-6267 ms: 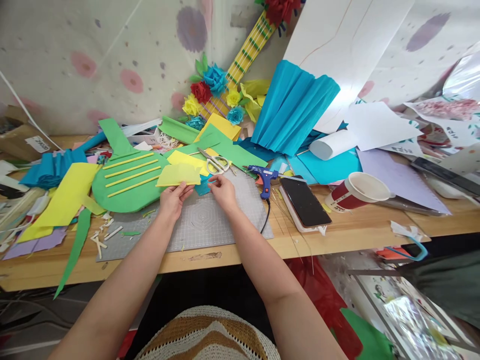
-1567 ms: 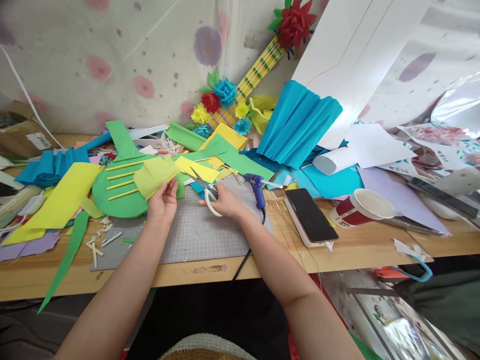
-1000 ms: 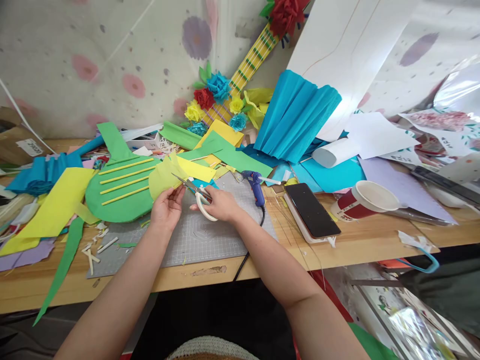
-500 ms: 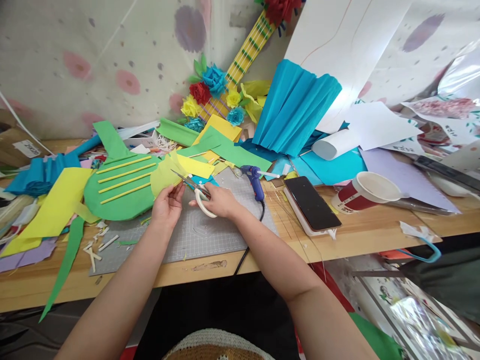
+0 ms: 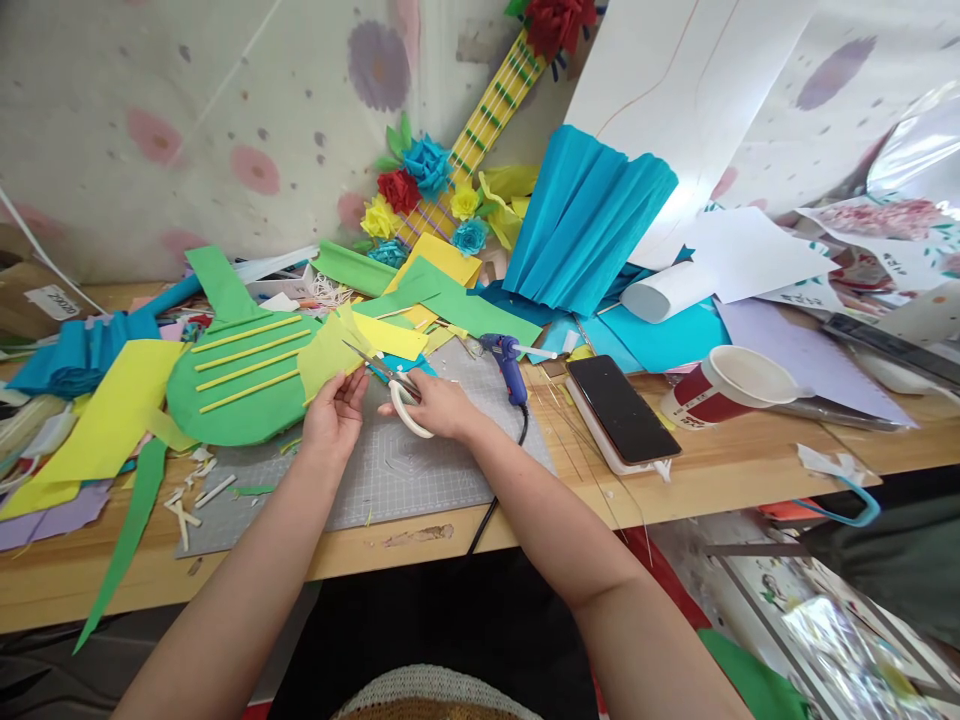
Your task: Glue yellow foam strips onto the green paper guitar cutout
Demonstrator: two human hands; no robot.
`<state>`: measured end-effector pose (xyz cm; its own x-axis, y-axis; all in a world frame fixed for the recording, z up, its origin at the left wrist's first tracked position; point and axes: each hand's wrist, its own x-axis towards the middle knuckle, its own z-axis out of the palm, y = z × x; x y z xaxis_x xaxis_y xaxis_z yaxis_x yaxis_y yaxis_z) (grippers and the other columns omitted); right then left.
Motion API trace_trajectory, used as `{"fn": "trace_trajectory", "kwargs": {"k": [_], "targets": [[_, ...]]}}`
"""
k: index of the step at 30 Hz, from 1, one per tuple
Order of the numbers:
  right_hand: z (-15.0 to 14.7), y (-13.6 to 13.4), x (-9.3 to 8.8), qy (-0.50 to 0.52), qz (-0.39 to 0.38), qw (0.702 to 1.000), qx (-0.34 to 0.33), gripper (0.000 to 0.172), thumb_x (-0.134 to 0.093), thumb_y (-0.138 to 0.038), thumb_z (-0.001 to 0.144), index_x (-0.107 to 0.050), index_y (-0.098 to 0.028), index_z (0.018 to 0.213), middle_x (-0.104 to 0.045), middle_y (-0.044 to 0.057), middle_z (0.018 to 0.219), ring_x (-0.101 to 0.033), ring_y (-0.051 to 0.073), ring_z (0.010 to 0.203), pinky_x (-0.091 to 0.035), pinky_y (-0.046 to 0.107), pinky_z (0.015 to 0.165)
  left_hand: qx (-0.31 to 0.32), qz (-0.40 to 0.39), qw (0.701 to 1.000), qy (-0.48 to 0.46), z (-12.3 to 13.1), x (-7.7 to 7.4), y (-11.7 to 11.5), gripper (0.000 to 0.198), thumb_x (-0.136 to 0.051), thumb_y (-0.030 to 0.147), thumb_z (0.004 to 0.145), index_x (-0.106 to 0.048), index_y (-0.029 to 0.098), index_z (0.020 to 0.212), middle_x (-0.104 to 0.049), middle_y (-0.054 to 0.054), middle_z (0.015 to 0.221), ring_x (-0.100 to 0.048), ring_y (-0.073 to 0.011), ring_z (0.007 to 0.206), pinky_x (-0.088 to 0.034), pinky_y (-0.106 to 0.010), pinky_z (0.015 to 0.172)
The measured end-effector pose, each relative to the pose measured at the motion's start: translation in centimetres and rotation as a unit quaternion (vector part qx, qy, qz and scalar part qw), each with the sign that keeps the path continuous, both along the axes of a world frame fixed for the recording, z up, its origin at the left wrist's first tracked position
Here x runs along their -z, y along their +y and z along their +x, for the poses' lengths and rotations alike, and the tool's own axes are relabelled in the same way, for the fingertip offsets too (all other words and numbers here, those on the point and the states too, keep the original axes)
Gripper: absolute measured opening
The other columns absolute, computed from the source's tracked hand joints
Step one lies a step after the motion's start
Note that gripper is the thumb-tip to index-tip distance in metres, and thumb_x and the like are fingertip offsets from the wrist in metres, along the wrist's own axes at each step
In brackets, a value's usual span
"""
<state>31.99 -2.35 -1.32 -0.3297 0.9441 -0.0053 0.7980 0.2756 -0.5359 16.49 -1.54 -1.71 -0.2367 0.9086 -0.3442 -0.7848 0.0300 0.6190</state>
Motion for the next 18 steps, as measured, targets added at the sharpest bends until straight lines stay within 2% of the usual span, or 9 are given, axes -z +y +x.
{"fn": "trace_trajectory", "kwargs": {"k": [6, 11, 18], "targets": [[0.08, -0.09, -0.27, 0.001, -0.006, 1.0, -0.001, 0.05, -0.044, -0.068, 0.077, -0.05, -0.019, 0.088, -0.06, 0.003, 0.079, -0.053, 0.016, 0.068, -0.031, 0.025, 0.058, -0.005, -0.015, 1.0, 0.003, 0.15, -0.13, -0.07, 0.017, -0.049, 0.001, 0.078, -0.06, 0.01, 0.068, -0.067, -0.003, 0.06, -0.067, -0.0111, 0.061, -0.055, -0.02, 0.067], [0.07, -0.41, -0.42, -0.006, -0.012, 1.0, -0.002, 0.053, -0.044, -0.069, 0.076, -0.05, -0.019, 0.091, -0.06, 0.004, 0.082, -0.053, 0.017, 0.069, -0.032, 0.025, 0.058, -0.002, 0.004, 1.0, -0.003, 0.16, -0.14, -0.13, 0.017, -0.049, 0.001, 0.077, -0.061, 0.01, 0.068, -0.068, -0.004, 0.062, -0.068, -0.0112, 0.065, -0.055, -0.021, 0.071], [-0.15, -0.64, -0.82, -0.014, -0.022, 1.0, 0.001, 0.053, -0.045, -0.069, 0.075, -0.05, -0.019, 0.092, -0.061, 0.005, 0.083, -0.055, 0.019, 0.072, -0.032, 0.025, 0.057, 0.004, -0.02, 1.0, 0.019, 0.02, -0.03, 0.0, 0.015, -0.049, 0.002, 0.073, -0.061, 0.011, 0.069, -0.068, -0.004, 0.064, -0.068, -0.0128, 0.071, -0.055, -0.024, 0.077]]}}
